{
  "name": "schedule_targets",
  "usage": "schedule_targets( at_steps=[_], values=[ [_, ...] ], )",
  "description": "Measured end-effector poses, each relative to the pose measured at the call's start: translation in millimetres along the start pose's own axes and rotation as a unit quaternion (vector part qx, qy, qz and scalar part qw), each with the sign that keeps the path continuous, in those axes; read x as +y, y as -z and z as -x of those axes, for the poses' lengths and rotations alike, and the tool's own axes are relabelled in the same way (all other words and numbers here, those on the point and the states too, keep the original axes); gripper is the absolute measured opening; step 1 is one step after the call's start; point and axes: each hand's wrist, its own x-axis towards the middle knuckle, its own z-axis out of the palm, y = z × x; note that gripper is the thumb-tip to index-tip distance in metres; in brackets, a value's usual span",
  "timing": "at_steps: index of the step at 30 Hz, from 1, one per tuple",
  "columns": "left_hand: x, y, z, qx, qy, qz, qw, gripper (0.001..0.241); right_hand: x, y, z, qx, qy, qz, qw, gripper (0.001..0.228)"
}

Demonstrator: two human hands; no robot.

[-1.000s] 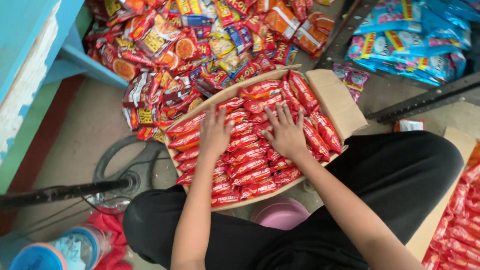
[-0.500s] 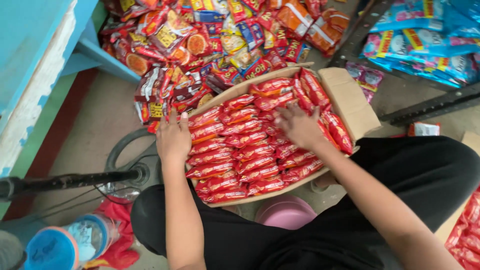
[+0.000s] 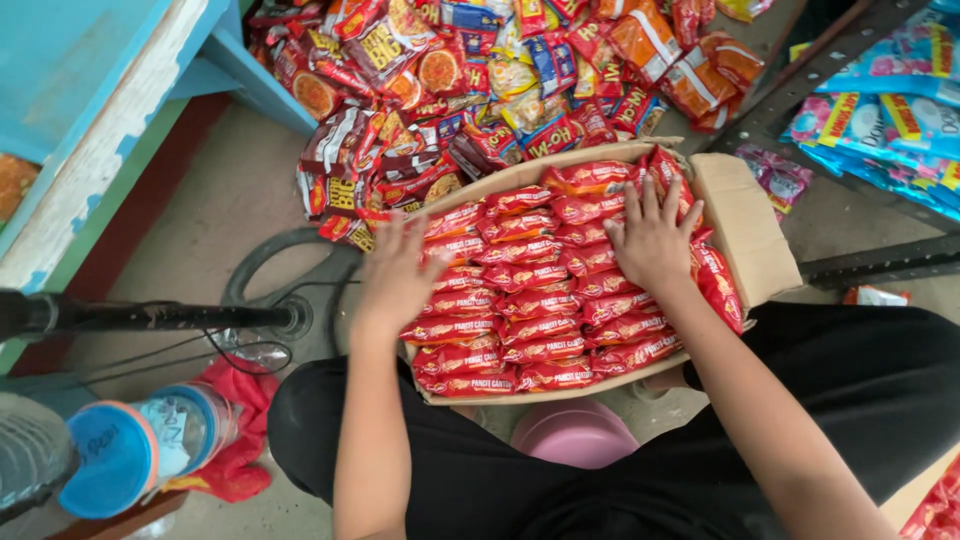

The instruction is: The person is seen taking instant noodle packets from a large pile and neatly arranging them into a cardboard box.

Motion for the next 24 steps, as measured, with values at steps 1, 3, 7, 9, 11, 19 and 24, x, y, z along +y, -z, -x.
schedule_targets(
  at_steps=[1, 3, 7, 9, 11, 19, 24],
  values=[
    [2, -5, 0, 0.002, 0.004, 0.002, 1.000, 0.074, 0, -1, 1, 0.000, 0.005, 0.001, 1.000, 0.071],
    [8, -14, -1, -0.054, -0.009, -0.034, 0.998, 0.081, 1, -2, 2, 0.011, 0.011, 0.005, 1.000, 0.072],
    [-4, -19, -9, -0.093, 0.044, -0.046, 0.994, 0.080, 2, -4, 2, 0.019, 0.012, 0.003, 1.000, 0.072],
    [-15, -23, -14, -0.082, 0.084, -0.036, 0.992, 0.079, 1, -3, 2, 0.014, 0.005, 0.004, 1.000, 0.071],
    [-19, -24, -14, -0.062, 0.086, -0.041, 0.994, 0.080, 1, -4, 2, 0.017, 0.004, 0.003, 1.000, 0.071],
    [0, -23, -16, 0.086, 0.007, 0.001, 0.996, 0.086, 1, -3, 4, 0.017, 0.001, -0.011, 1.000, 0.071],
    [4, -53, -29, 0.184, -0.022, -0.062, 0.981, 0.077, 2, -3, 5, 0.024, 0.002, -0.012, 1.000, 0.069]
  ],
)
